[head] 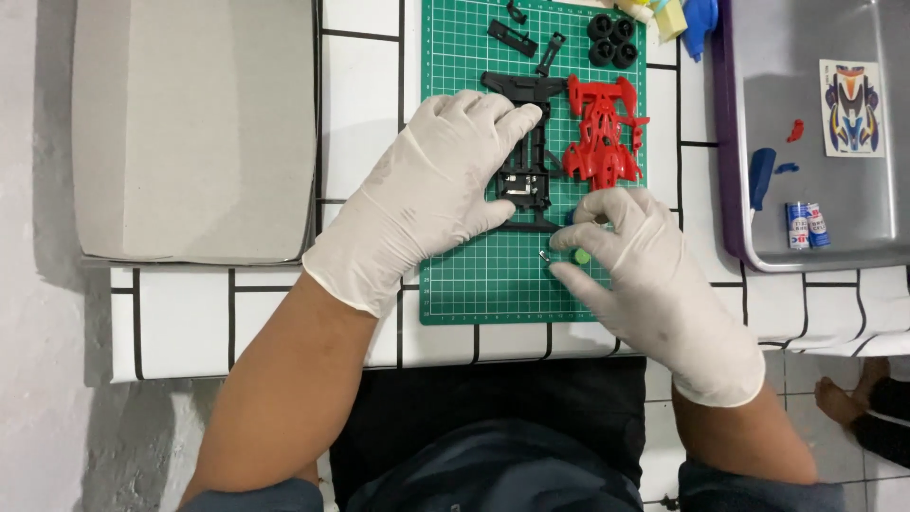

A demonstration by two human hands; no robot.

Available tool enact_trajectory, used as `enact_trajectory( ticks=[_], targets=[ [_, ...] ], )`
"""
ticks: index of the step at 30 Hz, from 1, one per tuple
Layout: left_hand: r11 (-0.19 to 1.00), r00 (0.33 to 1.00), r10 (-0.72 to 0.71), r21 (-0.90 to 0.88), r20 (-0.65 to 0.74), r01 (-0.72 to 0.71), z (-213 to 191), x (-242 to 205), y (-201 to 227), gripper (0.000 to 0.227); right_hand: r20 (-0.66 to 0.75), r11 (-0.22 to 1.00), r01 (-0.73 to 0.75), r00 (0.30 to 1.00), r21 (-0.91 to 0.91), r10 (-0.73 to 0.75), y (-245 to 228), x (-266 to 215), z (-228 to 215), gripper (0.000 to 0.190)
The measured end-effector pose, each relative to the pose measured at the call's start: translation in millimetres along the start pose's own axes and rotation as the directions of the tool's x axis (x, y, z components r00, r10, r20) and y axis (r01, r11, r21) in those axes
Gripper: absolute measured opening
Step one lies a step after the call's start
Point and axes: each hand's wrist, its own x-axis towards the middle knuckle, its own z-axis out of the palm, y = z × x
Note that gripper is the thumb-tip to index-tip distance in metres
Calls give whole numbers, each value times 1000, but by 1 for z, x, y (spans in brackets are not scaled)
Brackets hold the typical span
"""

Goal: The person assembles a model vehicle on a green cutting mat, handling black and red plastic parts. They apply glue to a small component and attach it to the main chassis, then insert a battery pack into the assembly. The person uses a screwdriver to tighten screws on the battery compartment.

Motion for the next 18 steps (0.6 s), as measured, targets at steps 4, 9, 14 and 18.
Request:
enact_trajectory(
  ticks=[4, 9, 14, 18],
  targets=[
    [1000, 989, -17, 15, -148, 20, -15, 3, 0, 62, -77, 997, -29, 997, -66, 24, -11, -2, 8, 23],
    [990, 851, -73, -138, -520, 1, -29, 3, -6, 18, -125, 996, -27, 992, -81, 17, -9, -4, 22, 14],
    [985, 833, -87, -171, -547, -9, -25, 7, -5, 12, -160, 999, -15, 987, 46, 22, -10, 2, 4, 11],
    [970, 832, -42, -221, -554, -98, -24, 11, -5, 20, -214, 968, -31, 973, 251, 86, -10, 30, -41, 11]
  ],
)
